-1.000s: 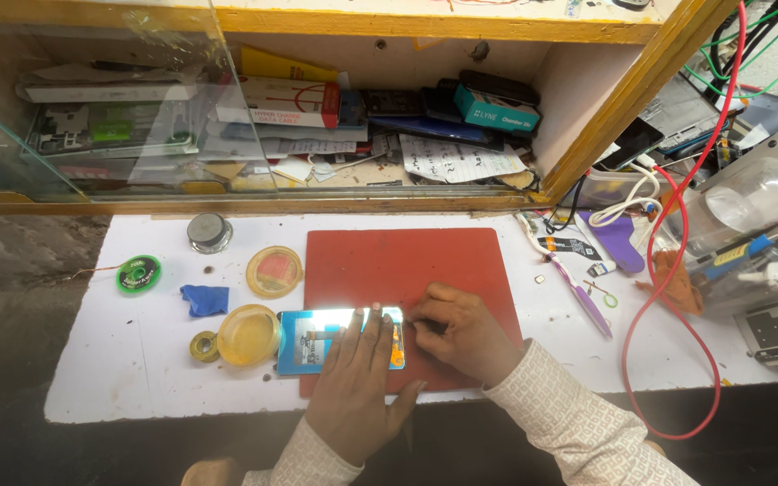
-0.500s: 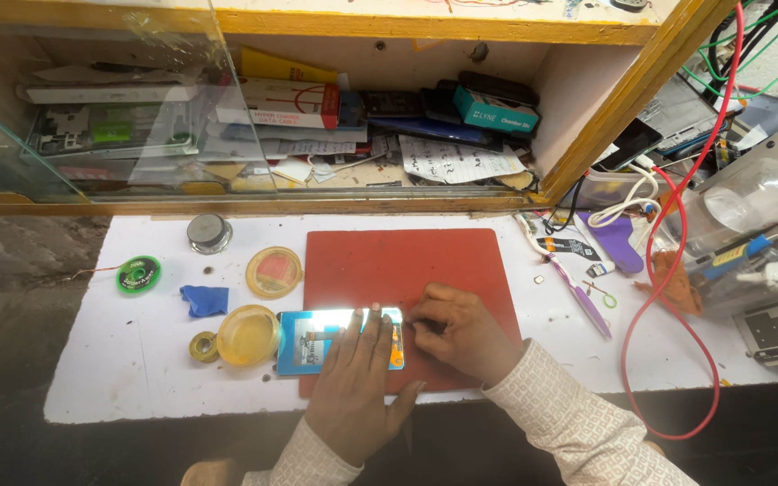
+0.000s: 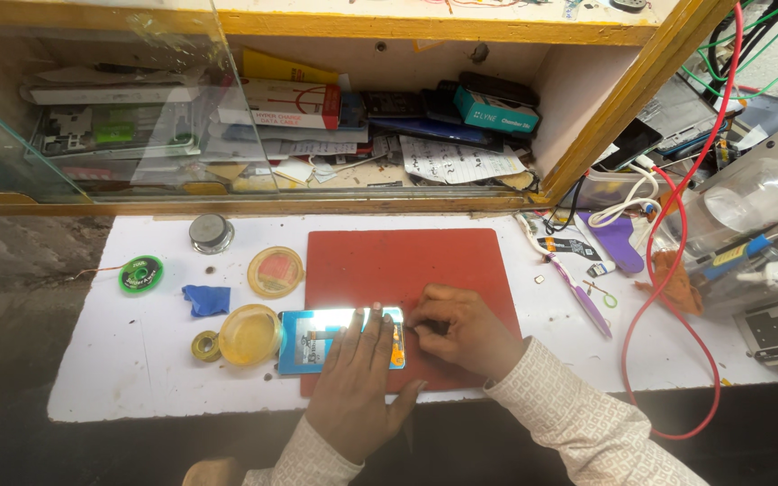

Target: The person works on a smartphone lying screen-up on a red mat at a repair workbench. They hold the phone steady with one hand while using a small hand tool to work along the phone's edge, occasionally repositioning the phone and pressing on it with the palm.

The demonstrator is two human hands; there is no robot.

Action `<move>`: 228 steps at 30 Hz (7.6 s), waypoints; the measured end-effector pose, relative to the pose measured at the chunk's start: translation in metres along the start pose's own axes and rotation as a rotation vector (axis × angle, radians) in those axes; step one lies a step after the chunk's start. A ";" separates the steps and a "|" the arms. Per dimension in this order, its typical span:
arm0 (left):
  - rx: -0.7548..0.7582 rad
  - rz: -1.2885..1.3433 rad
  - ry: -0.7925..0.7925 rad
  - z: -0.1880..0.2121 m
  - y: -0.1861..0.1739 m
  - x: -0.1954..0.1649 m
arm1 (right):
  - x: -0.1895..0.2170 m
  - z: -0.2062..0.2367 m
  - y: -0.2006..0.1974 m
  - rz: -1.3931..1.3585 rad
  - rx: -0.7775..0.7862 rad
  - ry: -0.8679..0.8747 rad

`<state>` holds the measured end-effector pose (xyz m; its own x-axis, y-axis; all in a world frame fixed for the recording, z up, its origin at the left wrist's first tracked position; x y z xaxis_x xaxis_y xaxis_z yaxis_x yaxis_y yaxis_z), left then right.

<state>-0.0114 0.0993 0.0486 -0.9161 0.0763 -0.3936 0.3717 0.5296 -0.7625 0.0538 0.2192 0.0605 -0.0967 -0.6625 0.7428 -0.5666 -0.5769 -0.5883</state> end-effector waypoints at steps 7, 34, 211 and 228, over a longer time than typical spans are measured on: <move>-0.003 -0.010 0.014 -0.001 -0.001 -0.001 | 0.003 0.003 -0.011 0.030 -0.075 -0.001; -0.054 -0.016 0.022 0.001 -0.006 -0.003 | 0.009 0.003 -0.003 0.013 -0.036 -0.076; 0.084 -0.029 0.014 -0.004 0.013 0.004 | 0.036 0.128 0.030 0.413 -0.131 0.288; 0.135 -0.051 -0.001 -0.003 0.021 0.009 | 0.033 0.140 0.045 0.366 -0.180 0.309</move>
<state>-0.0125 0.1137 0.0303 -0.9342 0.0509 -0.3531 0.3415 0.4138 -0.8439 0.1396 0.1045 0.0139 -0.5371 -0.6176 0.5745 -0.5799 -0.2243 -0.7832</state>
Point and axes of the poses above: each hand's wrist, its own z-axis away from the middle knuckle, its own y-axis out of the palm, x = y × z, the point moved 10 cm from there along -z, towards the middle knuckle, and after that the axes turned 6 degrees about -x, right-handed, at the moved point
